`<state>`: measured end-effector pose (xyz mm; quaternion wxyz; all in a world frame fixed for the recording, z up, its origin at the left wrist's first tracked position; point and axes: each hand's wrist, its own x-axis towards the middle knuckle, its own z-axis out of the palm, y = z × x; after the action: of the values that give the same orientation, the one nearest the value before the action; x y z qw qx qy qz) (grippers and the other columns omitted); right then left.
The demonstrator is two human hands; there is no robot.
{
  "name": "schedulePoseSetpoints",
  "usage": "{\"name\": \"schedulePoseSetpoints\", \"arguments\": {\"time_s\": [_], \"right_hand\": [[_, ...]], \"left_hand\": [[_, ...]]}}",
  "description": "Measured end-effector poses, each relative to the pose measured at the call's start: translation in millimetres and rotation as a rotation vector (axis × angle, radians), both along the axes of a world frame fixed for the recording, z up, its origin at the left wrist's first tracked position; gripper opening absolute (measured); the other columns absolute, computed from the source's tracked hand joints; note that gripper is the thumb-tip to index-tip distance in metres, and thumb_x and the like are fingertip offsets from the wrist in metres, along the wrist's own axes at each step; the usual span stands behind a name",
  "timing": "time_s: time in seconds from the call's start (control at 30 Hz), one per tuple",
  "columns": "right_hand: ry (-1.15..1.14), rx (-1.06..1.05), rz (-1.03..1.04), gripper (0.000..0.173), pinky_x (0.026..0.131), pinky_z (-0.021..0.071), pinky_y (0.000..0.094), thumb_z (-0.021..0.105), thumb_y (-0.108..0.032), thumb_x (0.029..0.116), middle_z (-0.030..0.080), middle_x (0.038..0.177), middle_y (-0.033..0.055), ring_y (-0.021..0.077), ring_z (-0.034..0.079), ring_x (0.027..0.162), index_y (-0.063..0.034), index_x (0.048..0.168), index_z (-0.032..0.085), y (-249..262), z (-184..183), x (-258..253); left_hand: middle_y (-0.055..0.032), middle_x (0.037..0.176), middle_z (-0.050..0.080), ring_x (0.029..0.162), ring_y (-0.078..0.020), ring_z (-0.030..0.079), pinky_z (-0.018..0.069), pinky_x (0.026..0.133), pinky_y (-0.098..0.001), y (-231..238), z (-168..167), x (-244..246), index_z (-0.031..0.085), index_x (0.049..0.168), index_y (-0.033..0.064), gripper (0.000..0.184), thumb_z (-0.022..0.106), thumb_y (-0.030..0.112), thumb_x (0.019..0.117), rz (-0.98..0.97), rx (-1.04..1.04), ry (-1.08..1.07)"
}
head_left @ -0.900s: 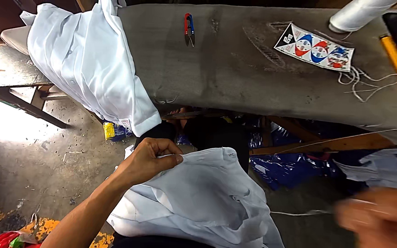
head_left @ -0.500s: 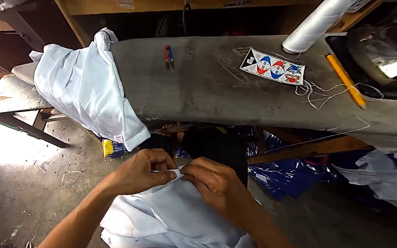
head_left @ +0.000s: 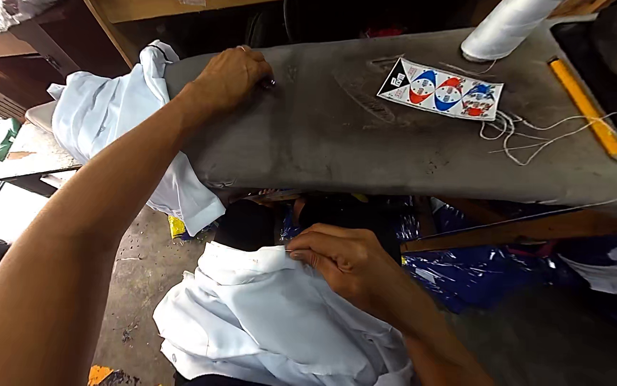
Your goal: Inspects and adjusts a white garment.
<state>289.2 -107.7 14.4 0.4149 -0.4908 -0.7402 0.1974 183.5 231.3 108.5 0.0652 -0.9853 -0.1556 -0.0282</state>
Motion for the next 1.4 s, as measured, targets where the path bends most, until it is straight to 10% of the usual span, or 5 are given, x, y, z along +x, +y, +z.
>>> {"name": "schedulePoseSetpoints", "arguments": {"time_s": [0.17, 0.43, 0.6, 1.1, 1.4], "right_hand": [[0.024, -0.019, -0.043, 0.023, 0.076, 0.0539, 0.0155, 0.054, -0.019, 0.1061, 0.071, 0.092, 0.0007, 0.0021, 0.066, 0.082, -0.0083, 0.103, 0.075, 6, -3, -6], [0.18, -0.066, -0.014, 0.023, 0.071, 0.0549, 0.0151, 0.051, -0.018, 0.1083, 0.07, 0.09, -0.0008, 0.0007, 0.065, 0.079, -0.0053, 0.105, 0.07, 15, -8, -15], [0.185, -0.091, -0.009, 0.025, 0.074, 0.0543, 0.0145, 0.05, -0.02, 0.1089, 0.07, 0.092, -0.0014, -0.0006, 0.064, 0.081, -0.0048, 0.107, 0.07, 17, -7, -21], [0.208, -0.145, 0.033, 0.022, 0.071, 0.0526, 0.0133, 0.051, -0.018, 0.1073, 0.067, 0.088, -0.0035, -0.0013, 0.062, 0.079, -0.0071, 0.103, 0.07, 23, -6, -34], [0.207, -0.153, 0.022, 0.022, 0.07, 0.053, 0.0145, 0.051, -0.019, 0.1075, 0.067, 0.088, -0.0041, -0.0006, 0.063, 0.078, -0.0082, 0.104, 0.07, 24, -6, -33]], "left_hand": [[-0.0296, 0.126, 0.059, 0.122, -0.0432, 0.058, 0.0458, 0.105, -0.0536, -15, 11, -10, 0.06, 0.123, -0.0082, 0.031, 0.053, 0.012, 0.1009, 0.226, -0.149, -0.166], [-0.0046, 0.096, 0.064, 0.07, -0.0108, 0.061, 0.0522, 0.054, -0.0219, -158, 11, -123, 0.049, 0.132, 0.0082, 0.032, 0.049, 0.015, 0.1005, 0.029, -1.179, -0.61], [0.0042, 0.085, 0.066, 0.074, -0.0022, 0.06, 0.0514, 0.068, -0.0194, -202, -59, -173, 0.069, 0.123, 0.0048, 0.033, 0.048, 0.026, 0.1101, 0.062, -1.517, -0.678], [-0.0106, 0.093, 0.076, 0.082, -0.0228, 0.077, 0.0639, 0.073, -0.0339, -233, -131, -180, 0.049, 0.125, 0.0108, 0.031, 0.062, 0.002, 0.0985, 0.073, -2.174, -0.84], [-0.0002, 0.101, 0.067, 0.089, -0.0017, 0.057, 0.0488, 0.082, -0.0196, -226, -91, -183, 0.065, 0.137, 0.0047, 0.044, 0.045, 0.034, 0.1104, 0.162, -1.145, -0.625]]}}
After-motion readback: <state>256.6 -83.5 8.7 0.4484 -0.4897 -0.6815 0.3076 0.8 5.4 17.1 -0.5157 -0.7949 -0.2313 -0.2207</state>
